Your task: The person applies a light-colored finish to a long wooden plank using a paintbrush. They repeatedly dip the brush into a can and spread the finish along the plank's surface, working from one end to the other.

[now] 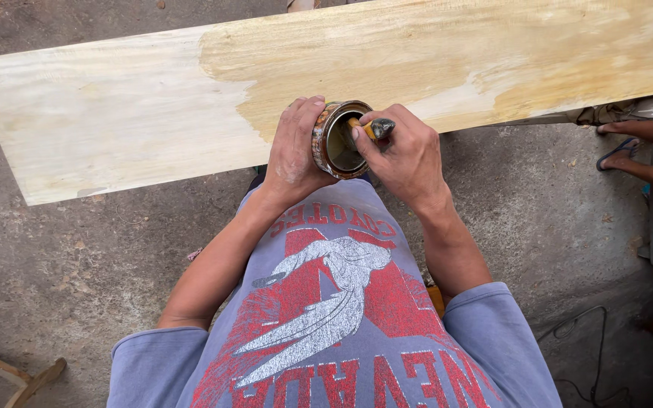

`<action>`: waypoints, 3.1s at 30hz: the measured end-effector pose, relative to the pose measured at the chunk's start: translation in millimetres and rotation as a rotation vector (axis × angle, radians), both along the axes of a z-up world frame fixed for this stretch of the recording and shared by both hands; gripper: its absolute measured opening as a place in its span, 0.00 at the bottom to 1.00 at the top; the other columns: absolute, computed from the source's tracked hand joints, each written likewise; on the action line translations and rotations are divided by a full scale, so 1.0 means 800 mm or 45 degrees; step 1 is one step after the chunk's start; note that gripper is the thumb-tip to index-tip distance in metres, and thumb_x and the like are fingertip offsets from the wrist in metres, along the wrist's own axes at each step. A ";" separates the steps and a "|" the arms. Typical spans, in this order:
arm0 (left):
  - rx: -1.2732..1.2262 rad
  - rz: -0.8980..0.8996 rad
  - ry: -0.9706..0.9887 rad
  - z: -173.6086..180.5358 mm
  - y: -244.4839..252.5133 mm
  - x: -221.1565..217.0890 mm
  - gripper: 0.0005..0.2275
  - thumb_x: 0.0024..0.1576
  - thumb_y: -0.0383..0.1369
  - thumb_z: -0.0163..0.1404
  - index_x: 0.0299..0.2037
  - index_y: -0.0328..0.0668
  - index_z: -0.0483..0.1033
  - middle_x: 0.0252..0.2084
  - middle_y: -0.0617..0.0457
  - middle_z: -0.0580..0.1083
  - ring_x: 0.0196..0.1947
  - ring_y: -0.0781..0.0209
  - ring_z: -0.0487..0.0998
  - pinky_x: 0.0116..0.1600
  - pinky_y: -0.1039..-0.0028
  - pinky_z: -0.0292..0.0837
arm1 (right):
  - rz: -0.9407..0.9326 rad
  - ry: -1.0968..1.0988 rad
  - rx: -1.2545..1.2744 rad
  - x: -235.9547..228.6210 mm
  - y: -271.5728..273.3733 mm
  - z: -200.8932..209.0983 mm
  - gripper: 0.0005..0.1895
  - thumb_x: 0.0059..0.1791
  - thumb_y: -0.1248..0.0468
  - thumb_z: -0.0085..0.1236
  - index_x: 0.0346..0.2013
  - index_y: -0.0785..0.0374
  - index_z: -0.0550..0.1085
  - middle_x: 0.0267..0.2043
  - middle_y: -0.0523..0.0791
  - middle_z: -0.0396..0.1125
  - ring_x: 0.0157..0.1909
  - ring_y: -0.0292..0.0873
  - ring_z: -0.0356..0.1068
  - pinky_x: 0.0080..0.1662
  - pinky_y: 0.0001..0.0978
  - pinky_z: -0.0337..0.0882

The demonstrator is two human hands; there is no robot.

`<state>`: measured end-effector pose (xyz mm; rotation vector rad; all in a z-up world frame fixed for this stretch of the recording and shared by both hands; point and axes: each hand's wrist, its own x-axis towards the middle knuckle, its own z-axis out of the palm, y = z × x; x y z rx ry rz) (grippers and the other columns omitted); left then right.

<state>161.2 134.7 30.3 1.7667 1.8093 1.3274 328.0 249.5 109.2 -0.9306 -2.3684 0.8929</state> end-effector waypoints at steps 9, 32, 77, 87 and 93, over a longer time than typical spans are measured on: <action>-0.016 -0.001 -0.003 -0.005 0.001 -0.002 0.51 0.39 0.35 0.77 0.70 0.41 0.52 0.67 0.39 0.63 0.68 0.36 0.65 0.72 0.51 0.63 | -0.008 0.120 -0.147 0.009 0.004 0.003 0.08 0.54 0.63 0.65 0.40 0.66 0.78 0.36 0.48 0.73 0.36 0.43 0.76 0.37 0.33 0.73; -0.353 0.266 -0.313 -0.026 -0.023 -0.020 0.52 0.42 0.28 0.76 0.74 0.43 0.50 0.68 0.45 0.67 0.69 0.49 0.71 0.73 0.63 0.68 | -0.607 0.825 -1.269 0.126 0.025 -0.216 0.17 0.51 0.60 0.66 0.48 0.68 0.74 0.44 0.48 0.73 0.44 0.42 0.77 0.47 0.35 0.82; -0.521 0.452 -0.290 -0.028 -0.042 -0.019 0.52 0.45 0.29 0.77 0.73 0.38 0.46 0.68 0.44 0.64 0.70 0.51 0.67 0.80 0.60 0.63 | -1.000 -0.052 -0.188 0.240 0.163 -0.338 0.10 0.53 0.61 0.60 0.47 0.62 0.77 0.47 0.54 0.75 0.45 0.51 0.79 0.41 0.40 0.82; -0.477 0.473 -0.353 -0.031 -0.034 0.005 0.51 0.48 0.29 0.78 0.73 0.40 0.46 0.69 0.46 0.63 0.71 0.52 0.67 0.80 0.62 0.64 | -1.063 0.101 -0.110 0.360 0.312 -0.389 0.05 0.54 0.67 0.61 0.45 0.62 0.78 0.33 0.45 0.75 0.30 0.36 0.73 0.30 0.29 0.71; -0.503 0.482 -0.321 -0.029 -0.030 0.024 0.51 0.48 0.28 0.78 0.74 0.41 0.46 0.69 0.47 0.63 0.69 0.54 0.66 0.79 0.63 0.63 | -0.619 -0.037 -0.019 0.288 0.225 -0.363 0.08 0.58 0.63 0.57 0.48 0.64 0.76 0.47 0.52 0.73 0.50 0.47 0.75 0.48 0.41 0.79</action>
